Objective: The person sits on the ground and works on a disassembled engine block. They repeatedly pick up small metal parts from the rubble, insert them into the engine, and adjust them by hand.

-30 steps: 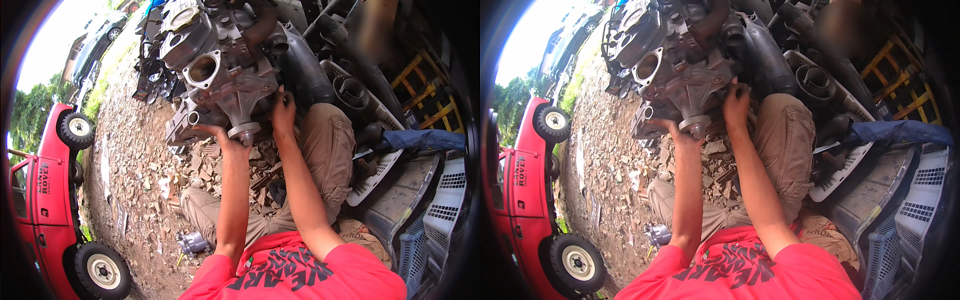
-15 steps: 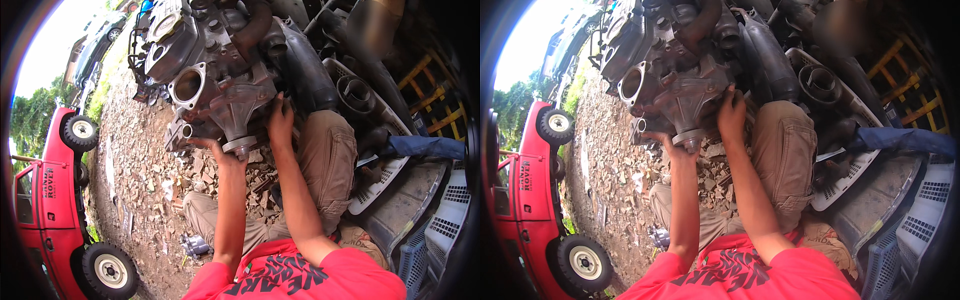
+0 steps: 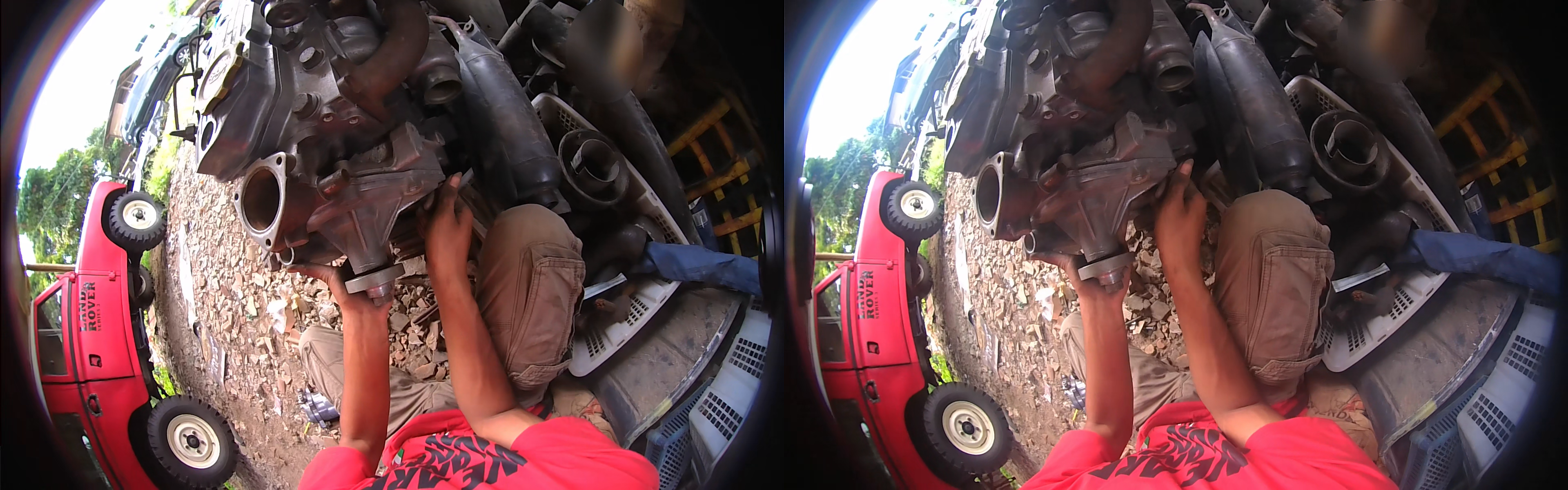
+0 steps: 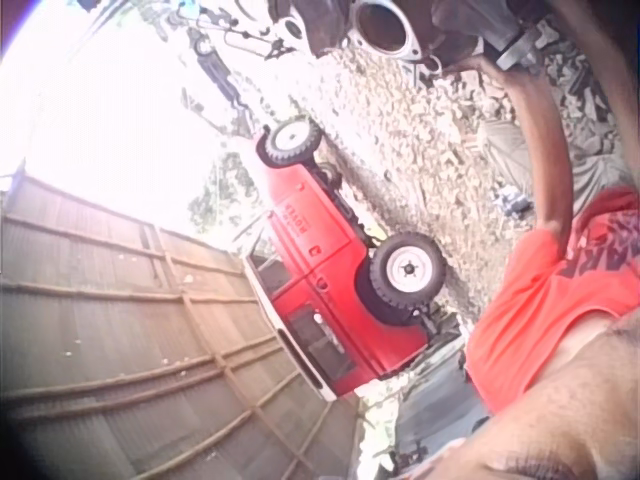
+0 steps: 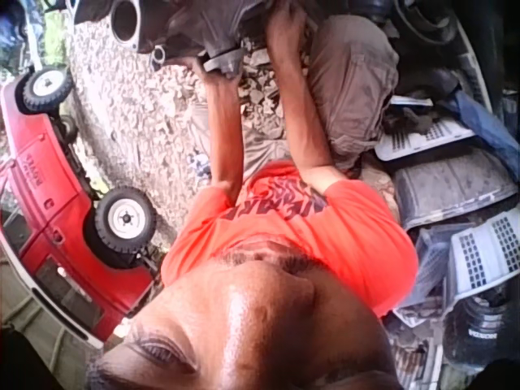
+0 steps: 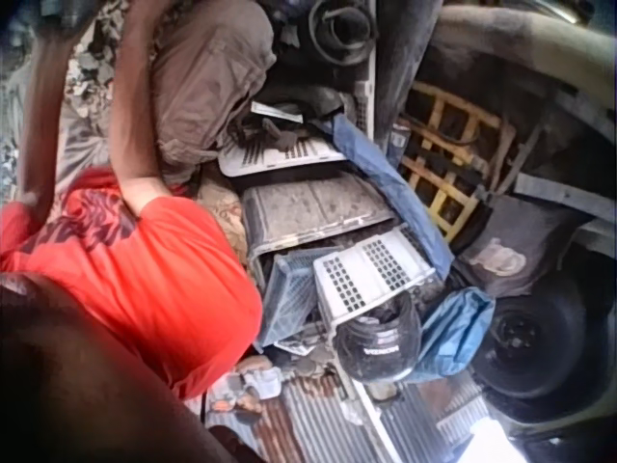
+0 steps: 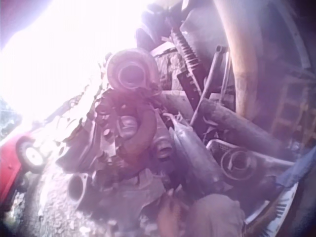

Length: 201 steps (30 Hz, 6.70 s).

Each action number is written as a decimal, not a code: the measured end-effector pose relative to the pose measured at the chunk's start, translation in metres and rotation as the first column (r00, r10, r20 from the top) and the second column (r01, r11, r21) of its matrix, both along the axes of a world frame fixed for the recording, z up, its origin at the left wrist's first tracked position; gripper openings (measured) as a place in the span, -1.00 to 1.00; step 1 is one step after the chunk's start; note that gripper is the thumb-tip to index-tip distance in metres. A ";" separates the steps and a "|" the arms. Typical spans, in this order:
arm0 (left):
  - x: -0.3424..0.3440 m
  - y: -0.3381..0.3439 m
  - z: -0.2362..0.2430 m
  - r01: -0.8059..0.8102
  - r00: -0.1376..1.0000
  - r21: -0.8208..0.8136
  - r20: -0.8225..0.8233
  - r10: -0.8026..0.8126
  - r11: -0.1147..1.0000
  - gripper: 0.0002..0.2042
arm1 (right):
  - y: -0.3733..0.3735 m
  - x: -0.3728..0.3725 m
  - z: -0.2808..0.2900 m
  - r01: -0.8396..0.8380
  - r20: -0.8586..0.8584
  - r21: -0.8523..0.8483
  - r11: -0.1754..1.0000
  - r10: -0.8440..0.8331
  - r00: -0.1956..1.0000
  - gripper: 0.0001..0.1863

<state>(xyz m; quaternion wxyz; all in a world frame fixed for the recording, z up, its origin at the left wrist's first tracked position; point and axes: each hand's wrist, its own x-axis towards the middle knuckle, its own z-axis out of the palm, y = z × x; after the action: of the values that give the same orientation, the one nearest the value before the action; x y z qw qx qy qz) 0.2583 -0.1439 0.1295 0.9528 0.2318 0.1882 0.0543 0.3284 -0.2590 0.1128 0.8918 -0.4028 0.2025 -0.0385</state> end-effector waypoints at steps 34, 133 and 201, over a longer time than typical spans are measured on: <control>0.001 0.015 -0.019 0.006 0.999 0.099 -0.040 -0.002 0.995 0.00 | -0.002 -0.002 0.014 -0.011 0.006 0.103 0.995 0.010 1.000 -0.47; 0.017 -0.009 0.008 -0.022 0.995 0.025 -0.102 0.024 0.999 0.18 | 0.011 -0.001 -0.012 0.460 0.432 -0.693 0.555 -0.190 0.882 -0.54; -0.234 0.283 -0.068 0.580 0.784 0.811 -0.580 0.224 0.071 -0.36 | 0.138 -0.131 -0.200 -0.311 -0.514 -0.849 -0.426 0.802 0.304 -0.56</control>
<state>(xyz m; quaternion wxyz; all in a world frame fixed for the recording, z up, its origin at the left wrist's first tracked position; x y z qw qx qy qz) 0.0241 0.1390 0.0616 0.4316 0.8328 0.3449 -0.0349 0.1975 -0.1208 -0.0876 0.2505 -0.8725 -0.3201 0.2713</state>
